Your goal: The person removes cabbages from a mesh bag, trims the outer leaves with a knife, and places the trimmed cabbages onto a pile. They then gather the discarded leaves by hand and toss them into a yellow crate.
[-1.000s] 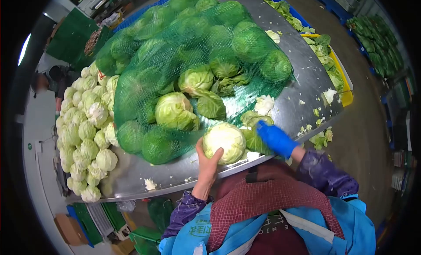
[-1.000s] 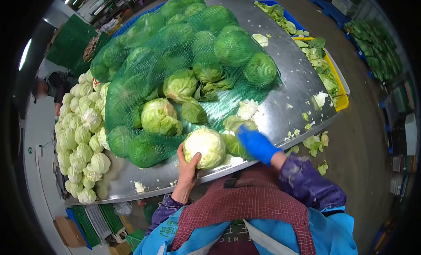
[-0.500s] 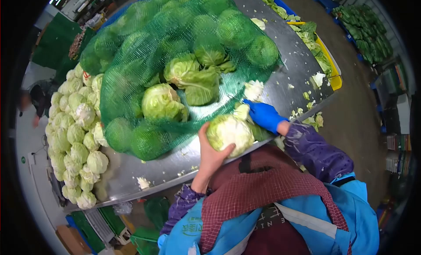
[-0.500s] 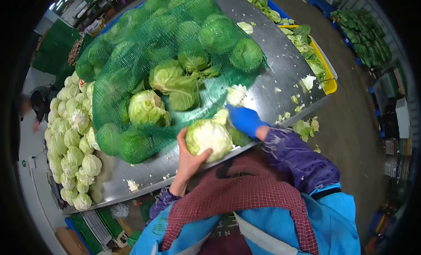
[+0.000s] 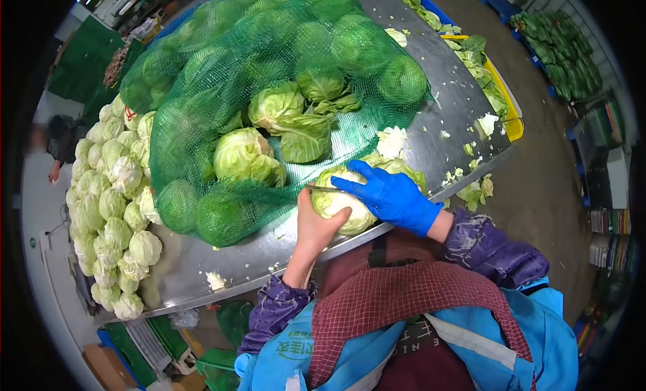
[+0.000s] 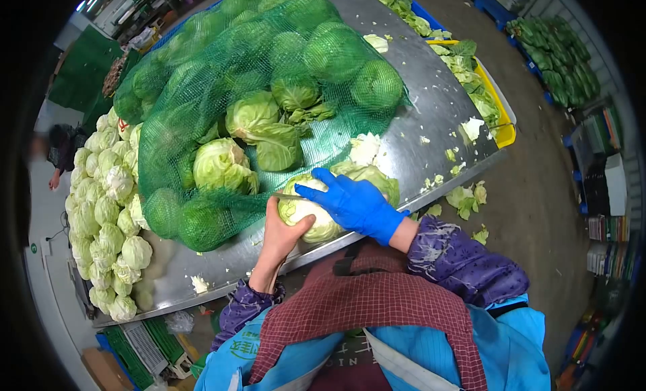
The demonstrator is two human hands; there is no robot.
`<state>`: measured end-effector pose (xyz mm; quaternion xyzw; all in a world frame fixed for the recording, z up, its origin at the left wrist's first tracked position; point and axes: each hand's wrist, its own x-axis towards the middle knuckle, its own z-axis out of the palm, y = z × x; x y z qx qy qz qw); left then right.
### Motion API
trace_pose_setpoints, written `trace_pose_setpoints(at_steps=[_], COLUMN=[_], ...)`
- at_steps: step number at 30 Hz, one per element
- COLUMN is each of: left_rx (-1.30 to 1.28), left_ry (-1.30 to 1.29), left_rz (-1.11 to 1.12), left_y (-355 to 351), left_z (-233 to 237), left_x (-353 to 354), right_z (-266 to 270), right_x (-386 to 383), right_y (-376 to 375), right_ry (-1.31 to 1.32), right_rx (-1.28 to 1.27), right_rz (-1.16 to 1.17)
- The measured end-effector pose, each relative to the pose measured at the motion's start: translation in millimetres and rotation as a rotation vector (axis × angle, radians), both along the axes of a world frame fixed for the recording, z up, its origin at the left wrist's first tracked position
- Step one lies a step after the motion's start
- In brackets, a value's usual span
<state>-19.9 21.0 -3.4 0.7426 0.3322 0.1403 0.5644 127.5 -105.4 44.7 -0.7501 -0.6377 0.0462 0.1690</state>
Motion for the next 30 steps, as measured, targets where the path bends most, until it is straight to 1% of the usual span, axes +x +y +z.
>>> trace_pose_setpoints(at_steps=[3, 7, 8, 9, 10, 11, 12, 14, 16, 18, 19, 20, 21, 22, 24, 25, 26, 27, 29, 30], left_rx=[-0.013, -0.061, 0.01, 0.082, 0.082, 0.061, 0.038, 0.06, 0.109, 0.071, 0.04, 0.047, 0.123, 0.201, 0.236, 0.186, 0.173, 0.201, 0.239, 0.246], left_ry=[0.056, 0.069, 0.054, 0.039, 0.04, 0.04, 0.041, 0.035, 0.057, 0.04, 0.014, 0.003, 0.005, 0.006, -0.048, -0.007, -0.003, -0.001, -0.009, -0.013], left_rz=[-0.009, -0.007, -0.004, -0.002, -0.002, -0.033, -0.067, -0.105, -0.145, -0.164, -0.18, -0.182, -0.273, -0.366, -0.442, -0.404, -0.375, -0.389, -0.393, -0.486], left_y=[0, 3, 1, 0, 3, 9, 11, 10, 10, 9, 11, 14, 15, 16, 13, 16, 19, 22, 28, 30], left_z=[11, -1, -1, -1, -6, -13, -16, 3, 12, 13, 14, 17, 20, 22, 19, 17, 17, 18, 25, 30], left_x=[4, 3, 3, 2, 1, -1, -3, 0, 0, 0, 2, 3, 1, 0, -11, -11, -11, -11, -3, 2], right_z=[1, 2, -3, -7, -9, -10, -14, -29, -35, -38, -36, -43, -59, -58, -48, -59, -68, -63, -34, -12], right_x=[9, 21, 24, 28, 30, 30, 31, 39, 42, 42, 40, 48, 59, 64, 61, 57, 53, 48, 46, 40], right_y=[11, 22, 25, 29, 31, 32, 32, 36, 35, 27, 26, 25, 21, 16, -14, -22, -31, -34, -30, -21], right_ry=[-0.061, -0.112, -0.11, -0.052, 0.005, 0.077, 0.08, 0.14, 0.152, 0.395, 0.363, 0.352, 0.515, 0.679, 0.788, 0.722, 0.728, 0.69, 0.641, 0.639], right_rx=[-0.035, -0.041, -0.041, -0.07, -0.099, -0.027, -0.028, 0.074, 0.097, 0.157, 0.14, 0.148, 0.092, 0.039, -0.087, -0.089, -0.058, -0.061, -0.055, 0.105], right_rz=[0.037, 0.083, 0.085, 0.076, 0.064, 0.032, 0.027, 0.009, -0.011, -0.023, -0.091, -0.092, -0.25, -0.41, -0.568, -0.536, -0.487, -0.496, -0.495, -0.375])
